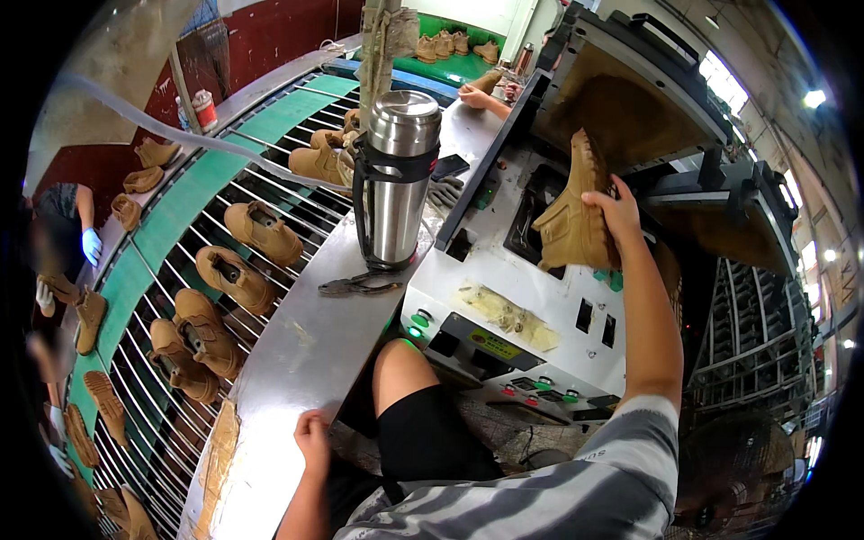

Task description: The person picks up a boot from a conveyor belt, places it onto a machine to press the sole, activates the machine using green buttons, and returns the boot to the conveyor.

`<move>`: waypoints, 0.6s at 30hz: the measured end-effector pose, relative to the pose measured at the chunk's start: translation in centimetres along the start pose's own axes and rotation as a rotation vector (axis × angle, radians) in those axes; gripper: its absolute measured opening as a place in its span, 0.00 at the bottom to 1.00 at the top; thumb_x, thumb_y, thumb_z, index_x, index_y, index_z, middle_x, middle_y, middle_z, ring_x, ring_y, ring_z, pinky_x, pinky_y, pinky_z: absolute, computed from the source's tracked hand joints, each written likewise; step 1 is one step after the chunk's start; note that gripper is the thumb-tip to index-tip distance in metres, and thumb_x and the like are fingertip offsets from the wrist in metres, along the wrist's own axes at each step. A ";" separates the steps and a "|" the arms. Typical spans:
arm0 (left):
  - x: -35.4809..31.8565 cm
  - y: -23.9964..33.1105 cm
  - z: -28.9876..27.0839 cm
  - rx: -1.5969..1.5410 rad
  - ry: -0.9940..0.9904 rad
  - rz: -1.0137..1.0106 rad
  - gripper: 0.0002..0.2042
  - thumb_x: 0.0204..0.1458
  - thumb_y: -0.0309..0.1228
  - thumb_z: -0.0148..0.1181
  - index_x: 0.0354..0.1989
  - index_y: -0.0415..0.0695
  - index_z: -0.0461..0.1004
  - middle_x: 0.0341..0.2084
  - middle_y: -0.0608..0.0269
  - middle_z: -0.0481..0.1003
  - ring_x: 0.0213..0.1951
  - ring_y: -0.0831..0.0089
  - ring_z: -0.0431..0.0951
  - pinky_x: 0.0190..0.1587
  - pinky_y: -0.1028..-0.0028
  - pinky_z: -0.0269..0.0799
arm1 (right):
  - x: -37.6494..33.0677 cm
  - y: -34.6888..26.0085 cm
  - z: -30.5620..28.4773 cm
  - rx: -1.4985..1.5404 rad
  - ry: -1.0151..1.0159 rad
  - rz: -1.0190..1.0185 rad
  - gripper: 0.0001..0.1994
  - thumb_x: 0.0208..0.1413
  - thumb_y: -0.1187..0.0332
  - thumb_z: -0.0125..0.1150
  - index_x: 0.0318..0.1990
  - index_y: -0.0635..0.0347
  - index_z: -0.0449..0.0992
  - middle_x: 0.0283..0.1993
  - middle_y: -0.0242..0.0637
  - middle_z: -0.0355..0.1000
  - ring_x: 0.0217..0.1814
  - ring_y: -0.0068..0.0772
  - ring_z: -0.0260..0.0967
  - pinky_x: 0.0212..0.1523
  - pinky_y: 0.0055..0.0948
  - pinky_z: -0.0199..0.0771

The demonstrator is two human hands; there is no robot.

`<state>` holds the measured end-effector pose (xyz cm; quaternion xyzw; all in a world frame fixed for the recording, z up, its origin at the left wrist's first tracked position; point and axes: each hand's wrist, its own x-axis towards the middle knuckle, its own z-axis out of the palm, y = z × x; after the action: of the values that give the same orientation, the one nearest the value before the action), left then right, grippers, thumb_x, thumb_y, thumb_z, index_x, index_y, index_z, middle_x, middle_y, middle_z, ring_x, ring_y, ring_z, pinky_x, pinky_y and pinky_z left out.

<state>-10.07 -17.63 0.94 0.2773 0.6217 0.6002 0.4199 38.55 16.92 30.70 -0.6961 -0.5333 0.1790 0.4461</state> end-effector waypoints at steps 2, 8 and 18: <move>1.7 -1.8 -3.5 -0.023 0.137 0.025 0.08 0.57 0.21 0.47 0.36 0.37 0.75 0.20 0.66 0.73 0.24 0.81 0.69 0.29 0.81 0.66 | 3.0 -0.4 1.8 -0.210 0.055 0.041 0.46 0.32 0.56 0.71 0.65 0.62 0.62 0.60 0.50 0.68 0.59 0.42 0.68 0.58 0.32 0.66; 1.2 -3.7 -5.6 0.128 0.104 0.138 0.07 0.55 0.19 0.48 0.34 0.35 0.75 0.20 0.65 0.73 0.23 0.82 0.71 0.27 0.82 0.66 | 7.3 0.3 7.8 -0.565 0.058 0.177 0.53 0.28 0.49 0.70 0.66 0.64 0.58 0.64 0.54 0.63 0.66 0.48 0.62 0.63 0.35 0.63; 1.2 -3.1 -5.9 0.055 0.144 0.175 0.07 0.55 0.19 0.48 0.33 0.35 0.74 0.18 0.65 0.72 0.22 0.82 0.70 0.26 0.82 0.65 | 4.9 2.7 11.1 -0.692 -0.061 0.354 0.48 0.35 0.45 0.66 0.64 0.67 0.61 0.63 0.54 0.64 0.63 0.48 0.65 0.62 0.38 0.66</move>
<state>-15.16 -20.05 -2.72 0.2981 0.6398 0.6358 0.3124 33.88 26.02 23.70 -0.8810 -0.4469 0.0833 0.1312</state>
